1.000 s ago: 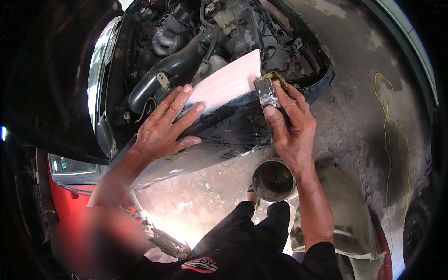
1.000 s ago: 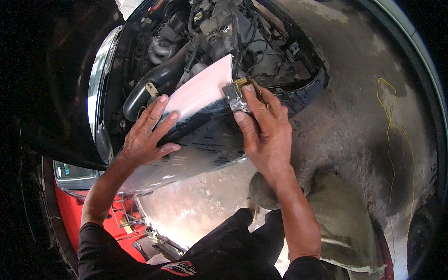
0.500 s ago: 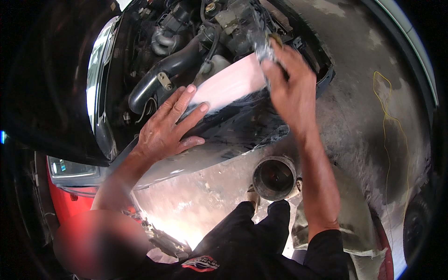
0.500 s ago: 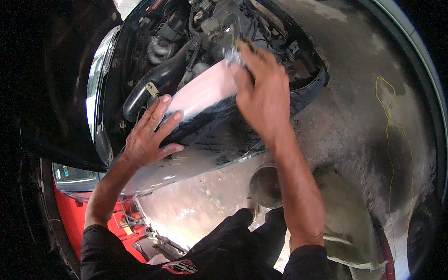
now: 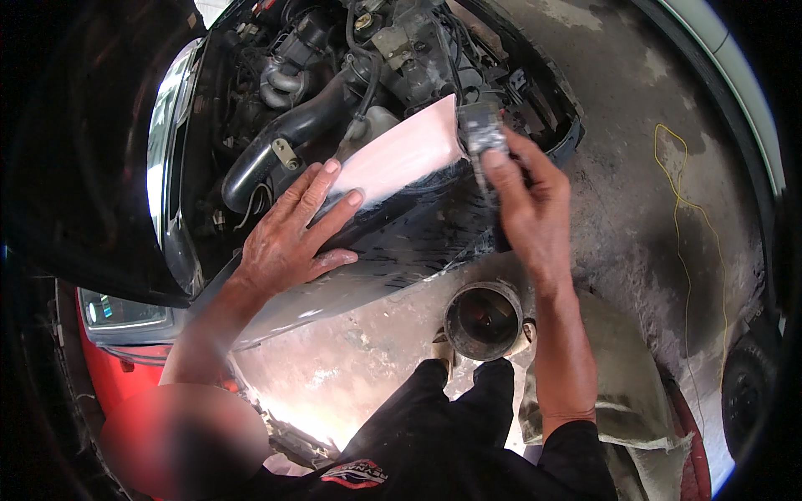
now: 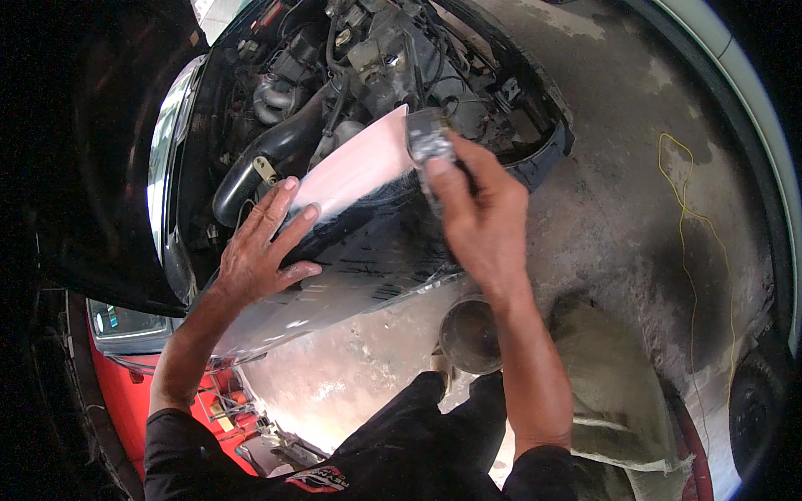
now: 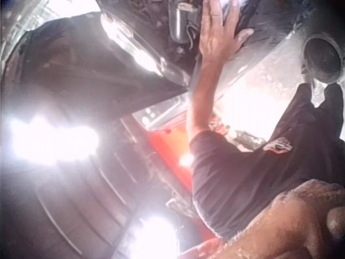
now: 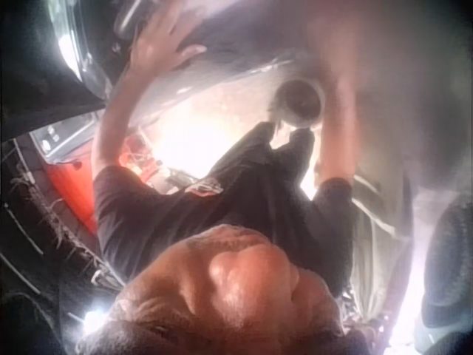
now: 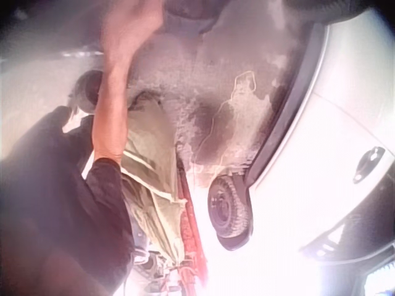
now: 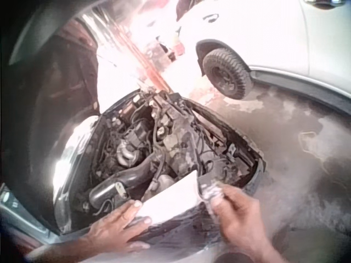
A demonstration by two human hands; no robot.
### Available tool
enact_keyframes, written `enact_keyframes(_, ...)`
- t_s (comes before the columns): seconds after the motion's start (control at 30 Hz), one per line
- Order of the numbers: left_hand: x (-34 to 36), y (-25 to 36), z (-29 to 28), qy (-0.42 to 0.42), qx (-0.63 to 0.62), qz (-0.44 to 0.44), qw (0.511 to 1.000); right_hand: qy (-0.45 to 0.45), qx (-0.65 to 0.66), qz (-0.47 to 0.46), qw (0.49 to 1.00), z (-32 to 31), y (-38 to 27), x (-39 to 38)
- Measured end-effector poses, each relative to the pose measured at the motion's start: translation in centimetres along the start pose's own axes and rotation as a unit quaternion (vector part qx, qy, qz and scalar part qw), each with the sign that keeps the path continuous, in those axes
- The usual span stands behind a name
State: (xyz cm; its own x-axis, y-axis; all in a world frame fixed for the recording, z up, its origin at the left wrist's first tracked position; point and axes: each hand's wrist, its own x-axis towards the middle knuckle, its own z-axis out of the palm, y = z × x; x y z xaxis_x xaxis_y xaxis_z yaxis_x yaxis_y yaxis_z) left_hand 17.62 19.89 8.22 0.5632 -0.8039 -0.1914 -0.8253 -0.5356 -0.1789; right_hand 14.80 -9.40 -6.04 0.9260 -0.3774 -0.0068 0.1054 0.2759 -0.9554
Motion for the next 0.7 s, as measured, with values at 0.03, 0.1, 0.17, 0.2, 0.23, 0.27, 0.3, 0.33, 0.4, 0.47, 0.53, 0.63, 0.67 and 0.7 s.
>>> enact_keyframes(0.03, 0.0, 0.0, 0.0, -0.001, 0.003, -0.003, 1.000, -0.018, -0.086, -0.099, 0.991, 0.5, 0.2, 0.1)
enact_keyframes(0.1, 0.0, 0.0, -0.1, -0.002, 0.001, -0.004, 1.000, 0.017, -0.166, -0.175, 0.970, 1.4, 0.0, 0.8)
enact_keyframes(0.17, 0.0, 0.1, -0.2, -0.003, 0.003, -0.004, 1.000, 0.030, -0.130, -0.166, 0.977, 2.2, -0.4, 1.1)
enact_keyframes(0.2, 0.0, 0.1, -0.2, 0.001, -0.001, -0.001, 1.000, 0.032, -0.171, -0.181, 0.968, 2.3, -0.5, 0.7)
enact_keyframes(0.23, 0.0, 0.1, -0.1, -0.004, -0.002, -0.003, 1.000, 0.033, -0.208, -0.199, 0.957, 2.3, -0.4, -0.1)
enact_keyframes(0.27, 0.0, 0.1, 0.0, -0.004, -0.004, -0.014, 1.000, 0.032, -0.242, -0.216, 0.945, 2.4, -0.3, -0.7)
enact_keyframes(0.3, -0.1, 0.1, 0.2, 0.000, -0.005, -0.015, 1.000, 0.036, -0.238, -0.177, 0.955, 2.5, -0.1, -1.0)
enact_keyframes(0.33, -0.1, 0.0, 0.3, -0.002, 0.001, -0.011, 1.000, 0.037, -0.225, -0.198, 0.953, 2.5, 0.0, -0.3)
enact_keyframes(0.4, -0.2, -0.2, 0.4, 0.016, 0.011, -0.002, 1.000, 0.038, -0.200, -0.207, 0.957, 2.3, 0.0, 2.4)
enact_keyframes(0.47, -0.4, -0.3, 0.3, -0.011, 0.016, -0.008, 1.000, 0.031, -0.150, -0.110, 0.982, 1.1, 0.2, 3.1)
enact_keyframes(0.53, -0.4, -0.1, -0.2, -0.041, 0.007, -0.032, 0.999, 0.049, -0.070, -0.127, 0.988, -1.0, 1.8, 2.5)
enact_keyframes(0.63, 1.0, 1.2, -0.7, -0.060, 0.048, -0.071, 0.995, 0.147, 0.013, 0.009, 0.989, -5.1, 5.4, -2.3)
enact_keyframes(0.67, 1.9, 1.8, -0.8, -0.084, 0.081, -0.098, 0.988, 0.153, 0.000, 0.056, 0.987, -6.4, 7.0, -4.7)
enact_keyframes(0.7, 3.2, 2.6, -0.6, -0.052, 0.095, -0.089, 0.990, 0.184, -0.016, 0.110, 0.977, -7.5, 8.5, -7.3)
